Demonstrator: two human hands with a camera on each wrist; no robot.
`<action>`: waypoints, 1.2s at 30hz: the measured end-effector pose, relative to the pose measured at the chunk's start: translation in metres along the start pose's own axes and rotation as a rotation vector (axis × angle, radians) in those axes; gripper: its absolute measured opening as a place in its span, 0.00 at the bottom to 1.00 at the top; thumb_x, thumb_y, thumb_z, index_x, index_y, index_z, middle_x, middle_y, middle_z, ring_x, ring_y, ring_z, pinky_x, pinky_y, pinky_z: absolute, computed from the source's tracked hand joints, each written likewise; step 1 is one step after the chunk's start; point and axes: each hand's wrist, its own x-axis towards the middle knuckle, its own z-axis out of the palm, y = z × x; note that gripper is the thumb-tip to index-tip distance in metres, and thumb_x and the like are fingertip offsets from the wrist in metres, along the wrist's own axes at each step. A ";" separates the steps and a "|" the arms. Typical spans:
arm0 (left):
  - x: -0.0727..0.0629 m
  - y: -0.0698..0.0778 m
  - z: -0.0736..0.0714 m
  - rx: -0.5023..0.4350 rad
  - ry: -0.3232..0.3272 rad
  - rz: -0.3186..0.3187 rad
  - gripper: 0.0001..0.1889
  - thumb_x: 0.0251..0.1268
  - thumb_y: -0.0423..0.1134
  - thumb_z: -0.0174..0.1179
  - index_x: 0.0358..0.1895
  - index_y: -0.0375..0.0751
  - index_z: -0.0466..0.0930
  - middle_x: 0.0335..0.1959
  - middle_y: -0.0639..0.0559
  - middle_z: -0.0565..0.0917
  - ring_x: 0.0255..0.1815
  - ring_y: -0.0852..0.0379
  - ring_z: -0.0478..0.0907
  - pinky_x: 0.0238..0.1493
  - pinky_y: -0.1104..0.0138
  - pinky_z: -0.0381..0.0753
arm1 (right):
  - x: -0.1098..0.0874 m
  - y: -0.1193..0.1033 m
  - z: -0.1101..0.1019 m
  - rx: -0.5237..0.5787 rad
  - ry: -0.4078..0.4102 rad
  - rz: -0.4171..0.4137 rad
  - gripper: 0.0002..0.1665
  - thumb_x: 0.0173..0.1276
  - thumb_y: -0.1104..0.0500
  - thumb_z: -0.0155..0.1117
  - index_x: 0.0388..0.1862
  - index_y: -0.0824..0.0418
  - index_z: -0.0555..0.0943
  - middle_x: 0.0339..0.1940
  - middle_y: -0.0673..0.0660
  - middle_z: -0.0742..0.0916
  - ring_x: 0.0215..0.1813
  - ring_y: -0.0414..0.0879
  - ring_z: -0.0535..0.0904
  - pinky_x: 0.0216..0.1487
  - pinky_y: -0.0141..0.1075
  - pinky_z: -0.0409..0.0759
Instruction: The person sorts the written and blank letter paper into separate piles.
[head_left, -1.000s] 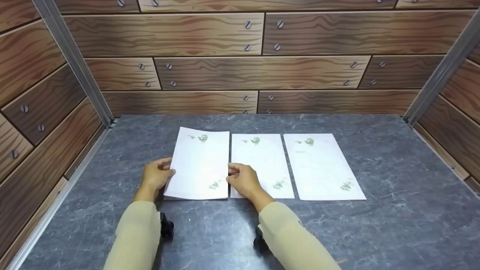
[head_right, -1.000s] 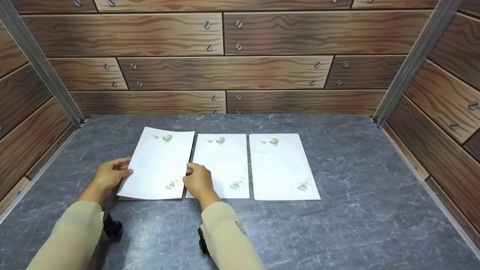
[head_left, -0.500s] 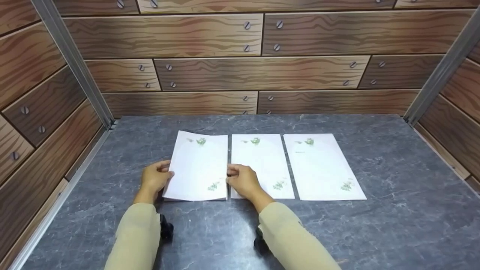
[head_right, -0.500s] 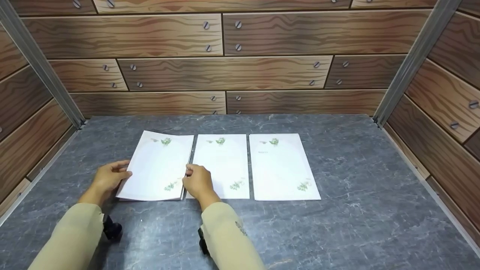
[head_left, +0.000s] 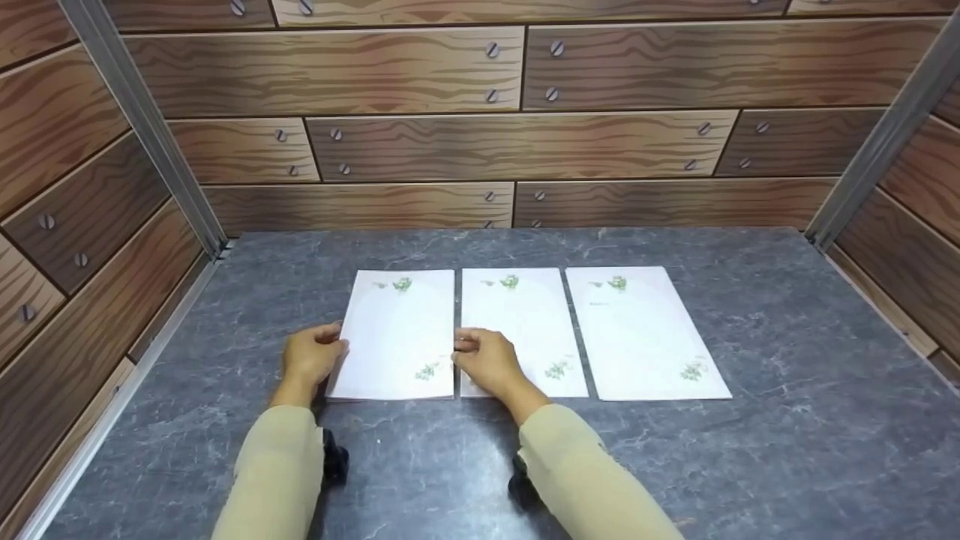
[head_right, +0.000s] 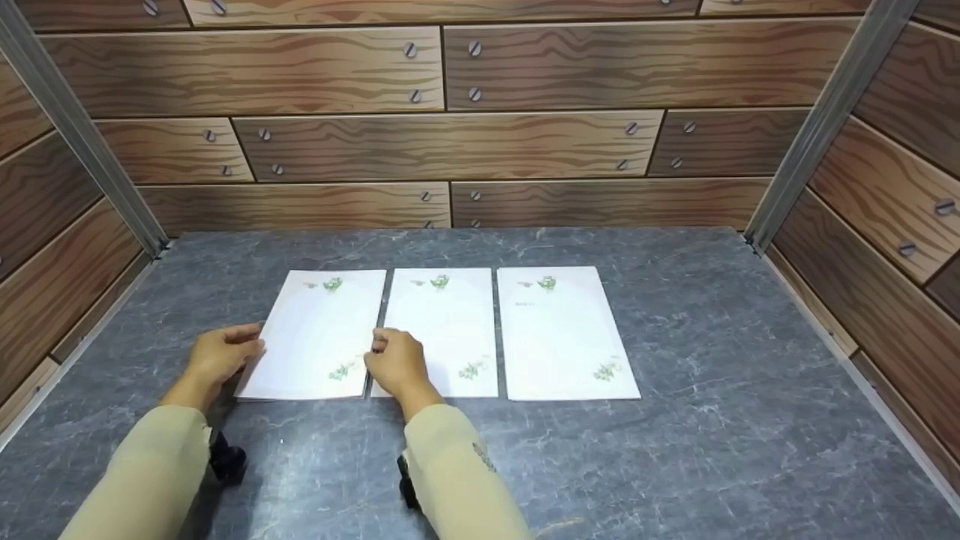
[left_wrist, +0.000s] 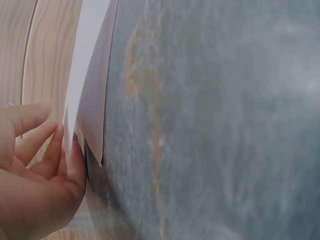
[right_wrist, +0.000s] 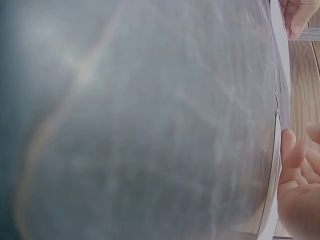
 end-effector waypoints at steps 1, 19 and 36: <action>0.000 0.000 0.000 0.001 -0.003 -0.004 0.21 0.65 0.29 0.56 0.60 0.25 0.72 0.55 0.31 0.76 0.57 0.40 0.73 0.56 0.56 0.74 | 0.000 0.000 0.000 0.002 -0.003 0.000 0.22 0.65 0.65 0.61 0.59 0.69 0.76 0.47 0.60 0.85 0.48 0.52 0.82 0.33 0.34 0.82; -0.001 0.003 0.002 -0.016 0.034 -0.015 0.21 0.65 0.35 0.57 0.59 0.27 0.74 0.53 0.33 0.77 0.55 0.42 0.73 0.56 0.56 0.73 | 0.002 0.001 -0.009 0.045 0.042 -0.020 0.23 0.63 0.66 0.62 0.58 0.68 0.77 0.45 0.61 0.86 0.44 0.51 0.83 0.32 0.35 0.83; -0.001 0.042 0.038 -0.229 0.057 0.113 0.34 0.60 0.38 0.66 0.69 0.37 0.64 0.59 0.36 0.74 0.57 0.43 0.73 0.56 0.57 0.74 | 0.010 0.013 -0.059 0.036 0.181 -0.247 0.38 0.62 0.56 0.69 0.71 0.56 0.66 0.60 0.60 0.79 0.54 0.55 0.78 0.54 0.52 0.74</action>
